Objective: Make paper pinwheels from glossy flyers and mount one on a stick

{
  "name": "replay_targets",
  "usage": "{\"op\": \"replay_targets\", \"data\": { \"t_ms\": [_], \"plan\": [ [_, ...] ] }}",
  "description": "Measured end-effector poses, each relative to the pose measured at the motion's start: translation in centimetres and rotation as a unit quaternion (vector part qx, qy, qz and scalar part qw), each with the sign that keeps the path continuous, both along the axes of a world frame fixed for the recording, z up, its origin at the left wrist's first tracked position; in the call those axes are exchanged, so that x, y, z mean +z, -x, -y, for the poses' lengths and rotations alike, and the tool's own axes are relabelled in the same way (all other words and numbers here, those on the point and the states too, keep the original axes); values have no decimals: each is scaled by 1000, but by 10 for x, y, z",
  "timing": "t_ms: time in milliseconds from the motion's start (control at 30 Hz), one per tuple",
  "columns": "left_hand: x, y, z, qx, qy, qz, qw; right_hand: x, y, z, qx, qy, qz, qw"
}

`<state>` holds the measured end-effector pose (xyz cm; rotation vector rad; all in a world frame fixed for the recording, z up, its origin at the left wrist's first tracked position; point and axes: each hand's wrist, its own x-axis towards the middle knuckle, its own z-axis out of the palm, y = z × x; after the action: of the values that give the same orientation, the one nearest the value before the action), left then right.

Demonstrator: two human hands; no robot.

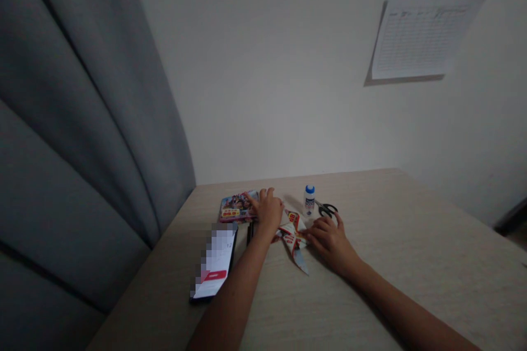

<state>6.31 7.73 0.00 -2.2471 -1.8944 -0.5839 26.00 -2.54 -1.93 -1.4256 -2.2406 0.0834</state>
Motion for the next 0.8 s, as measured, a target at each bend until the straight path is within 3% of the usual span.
{"op": "replay_targets", "data": {
  "t_ms": [433,800],
  "plan": [
    [-5,-2,-6,25,1,41,999,3,1,2,0,3,-20,1000],
    [-5,-5,-5,4,11,59,998,4,1,2,-2,2,-28,1000]
  ]
}}
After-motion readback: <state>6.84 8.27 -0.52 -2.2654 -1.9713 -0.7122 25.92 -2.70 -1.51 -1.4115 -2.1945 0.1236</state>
